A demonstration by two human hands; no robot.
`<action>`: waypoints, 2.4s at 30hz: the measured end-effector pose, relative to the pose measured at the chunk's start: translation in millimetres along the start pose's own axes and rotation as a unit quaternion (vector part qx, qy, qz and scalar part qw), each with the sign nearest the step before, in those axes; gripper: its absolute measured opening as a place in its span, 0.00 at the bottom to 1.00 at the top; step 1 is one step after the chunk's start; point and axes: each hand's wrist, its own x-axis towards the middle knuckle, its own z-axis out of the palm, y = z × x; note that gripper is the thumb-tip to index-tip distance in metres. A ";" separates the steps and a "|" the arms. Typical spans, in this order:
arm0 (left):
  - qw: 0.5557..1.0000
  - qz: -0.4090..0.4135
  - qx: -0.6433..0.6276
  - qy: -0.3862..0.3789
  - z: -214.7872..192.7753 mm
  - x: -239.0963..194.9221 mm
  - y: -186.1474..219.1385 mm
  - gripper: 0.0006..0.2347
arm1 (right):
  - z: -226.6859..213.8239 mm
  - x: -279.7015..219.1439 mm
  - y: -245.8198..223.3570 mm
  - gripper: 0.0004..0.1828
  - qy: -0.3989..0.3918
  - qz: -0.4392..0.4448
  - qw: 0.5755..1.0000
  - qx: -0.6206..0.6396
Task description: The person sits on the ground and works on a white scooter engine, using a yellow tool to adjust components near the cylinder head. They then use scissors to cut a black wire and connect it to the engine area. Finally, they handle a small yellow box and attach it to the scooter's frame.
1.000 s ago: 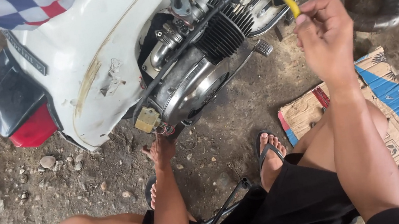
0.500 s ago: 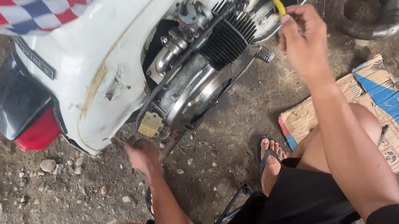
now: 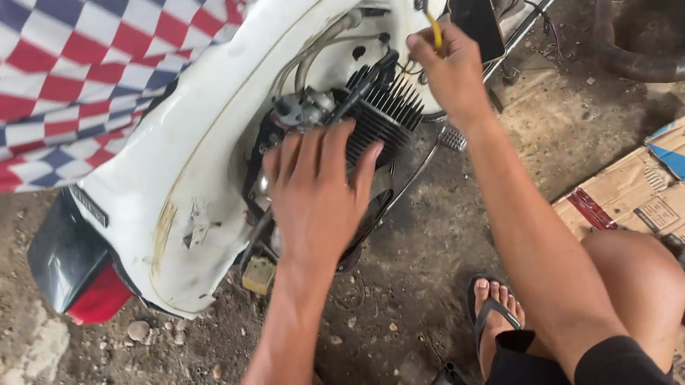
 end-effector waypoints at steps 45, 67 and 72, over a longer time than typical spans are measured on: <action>0.910 -0.110 0.011 -0.400 140.6 97.0 -29.7 0.18 | -1.4 24.9 27.0 0.09 -0.078 0.012 0.996 0.053; 0.933 -0.256 -0.252 -0.034 -137.4 -81.1 -64.3 0.17 | 23.4 -45.4 -17.0 0.10 0.026 -0.299 0.954 -0.015; 0.596 -0.720 -0.323 0.147 -79.5 -198.2 -70.3 0.10 | 38.8 -100.0 -60.3 0.11 -0.041 -0.203 0.978 0.028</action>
